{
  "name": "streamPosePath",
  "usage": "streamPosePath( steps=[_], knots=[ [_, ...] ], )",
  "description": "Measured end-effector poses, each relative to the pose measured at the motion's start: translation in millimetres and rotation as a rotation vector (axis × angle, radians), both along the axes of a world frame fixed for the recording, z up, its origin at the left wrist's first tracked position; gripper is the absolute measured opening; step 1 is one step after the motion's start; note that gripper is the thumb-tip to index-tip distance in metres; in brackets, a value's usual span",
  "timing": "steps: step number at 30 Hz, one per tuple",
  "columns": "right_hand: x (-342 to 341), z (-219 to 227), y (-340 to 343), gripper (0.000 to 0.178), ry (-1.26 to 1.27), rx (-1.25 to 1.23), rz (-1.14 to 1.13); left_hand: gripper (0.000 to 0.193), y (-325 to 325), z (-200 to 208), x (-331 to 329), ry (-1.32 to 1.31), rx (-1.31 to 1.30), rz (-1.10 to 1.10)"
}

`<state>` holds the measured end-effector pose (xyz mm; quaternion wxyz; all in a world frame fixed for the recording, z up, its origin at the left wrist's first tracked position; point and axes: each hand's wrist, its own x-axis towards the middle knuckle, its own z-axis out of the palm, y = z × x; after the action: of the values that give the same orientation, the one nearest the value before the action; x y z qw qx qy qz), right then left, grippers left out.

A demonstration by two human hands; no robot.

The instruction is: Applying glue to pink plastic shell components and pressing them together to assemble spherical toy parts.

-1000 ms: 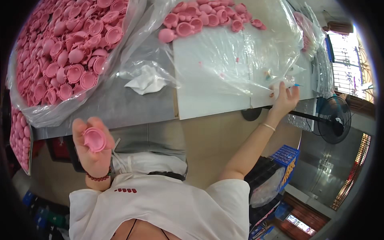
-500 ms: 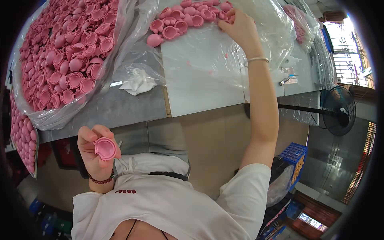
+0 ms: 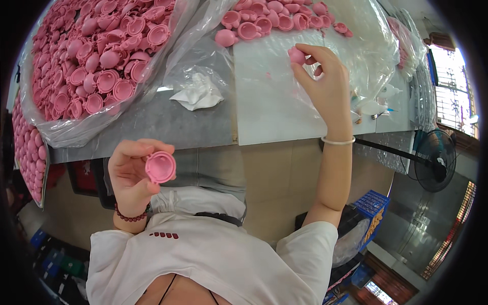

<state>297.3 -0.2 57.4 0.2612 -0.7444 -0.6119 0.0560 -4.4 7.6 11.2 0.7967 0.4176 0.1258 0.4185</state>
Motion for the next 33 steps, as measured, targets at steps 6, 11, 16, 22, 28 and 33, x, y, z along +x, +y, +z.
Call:
streamPosePath(
  steps=[6,11,16,22,28,33],
  knots=[
    [-107,6,-32,0.031,0.413,0.221,0.590,0.040,1,2,3,0.181,0.125,0.033],
    [-126,-15,-38,0.032,0.412,0.282,0.584,0.038,1,2,5,0.244,0.255,0.054],
    [-126,-26,-41,0.033,0.376,0.314,0.554,0.041,1,-1,4,0.329,0.346,0.043],
    [-133,-29,-57,0.032,0.195,0.408,0.563,0.048,4,-5,10,0.303,0.413,0.053],
    [-125,-37,-69,0.026,0.188,0.503,0.458,0.048,3,-6,11,0.358,0.362,0.106],
    [-82,-37,-86,0.022,-0.072,0.727,-0.010,0.046,5,-6,8,0.320,0.434,0.154]
  ],
)
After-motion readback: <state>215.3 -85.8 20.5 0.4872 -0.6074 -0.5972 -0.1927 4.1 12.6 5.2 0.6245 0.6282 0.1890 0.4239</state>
